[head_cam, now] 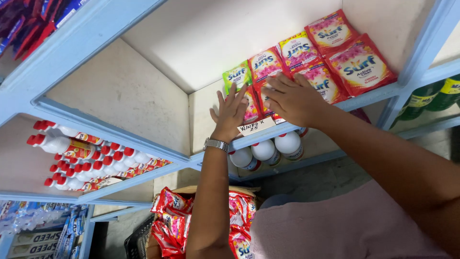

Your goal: Organizing and stocking laundry detergent sachets on grocery store shelves.

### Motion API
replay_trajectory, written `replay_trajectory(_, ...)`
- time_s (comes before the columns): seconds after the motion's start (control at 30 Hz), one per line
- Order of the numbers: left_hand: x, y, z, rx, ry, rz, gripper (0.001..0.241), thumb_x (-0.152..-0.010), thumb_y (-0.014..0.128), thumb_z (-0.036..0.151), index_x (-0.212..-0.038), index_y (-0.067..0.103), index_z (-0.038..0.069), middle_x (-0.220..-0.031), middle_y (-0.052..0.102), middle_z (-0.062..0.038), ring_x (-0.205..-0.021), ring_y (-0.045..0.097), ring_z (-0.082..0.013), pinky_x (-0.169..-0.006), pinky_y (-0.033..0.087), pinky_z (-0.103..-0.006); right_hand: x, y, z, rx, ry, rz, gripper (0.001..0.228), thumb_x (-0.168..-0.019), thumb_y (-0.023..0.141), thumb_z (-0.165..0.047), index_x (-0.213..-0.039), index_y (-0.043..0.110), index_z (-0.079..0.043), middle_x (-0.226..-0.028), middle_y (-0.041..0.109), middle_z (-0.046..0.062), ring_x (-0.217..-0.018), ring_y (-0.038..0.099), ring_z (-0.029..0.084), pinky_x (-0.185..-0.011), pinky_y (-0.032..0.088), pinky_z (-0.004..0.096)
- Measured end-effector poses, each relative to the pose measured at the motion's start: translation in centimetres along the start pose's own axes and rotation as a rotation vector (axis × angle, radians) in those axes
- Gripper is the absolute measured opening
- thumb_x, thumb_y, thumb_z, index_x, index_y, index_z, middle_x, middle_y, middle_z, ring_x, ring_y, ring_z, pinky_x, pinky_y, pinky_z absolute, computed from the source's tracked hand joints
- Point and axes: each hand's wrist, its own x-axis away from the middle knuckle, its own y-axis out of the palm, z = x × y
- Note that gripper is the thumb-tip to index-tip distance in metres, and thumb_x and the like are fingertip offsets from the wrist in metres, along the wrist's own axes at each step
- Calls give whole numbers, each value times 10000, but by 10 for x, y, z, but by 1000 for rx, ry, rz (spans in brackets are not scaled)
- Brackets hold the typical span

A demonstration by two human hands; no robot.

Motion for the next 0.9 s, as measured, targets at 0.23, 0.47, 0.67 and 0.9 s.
replay_trajectory(0.23, 1, 7, -3, 141, 13, 21, 593, -1014, 286, 593, -1565, 381, 395, -1731, 160, -35, -1566, -76, -433, -1082, -143, -760, -1, -3, -5, 72, 22, -68, 468, -1039, 479, -381, -1430, 545, -132, -1516, 502, 130, -1432, 421, 320, -1100, 323, 587)
replay_trajectory(0.47, 44, -16, 1, 460, 61, 665, 537, -1113, 345, 443, -1520, 505, 130, -1647, 404, -128, -1599, 219, -367, -1259, 148, -564, -1, -38, -17, -94, -39, 95, 468, -1057, 514, -293, -1461, 523, -58, -1554, 452, 206, -1478, 378, 372, -1125, 332, 563)
replay_trajectory(0.67, 167, -11, -7, 583, 67, 775, 293, -1066, 559, 147, -1329, 635, 41, -1370, 580, -131, -1310, 560, -279, -1097, 489, -399, 12, -55, -51, -301, -228, 257, 383, -1108, 579, -156, -1467, 557, -24, -1576, 447, 254, -1505, 410, 408, -1220, 383, 538)
replay_trajectory(0.9, 296, 35, -84, 134, -148, 503, 349, -926, 673, 85, -1275, 682, 77, -1264, 651, -165, -1221, 573, -363, -1087, 439, -457, 48, -21, -142, -450, -579, 190, 370, -1013, 797, -47, -1353, 657, -91, -1454, 520, 191, -1363, 572, 349, -1157, 509, 437)
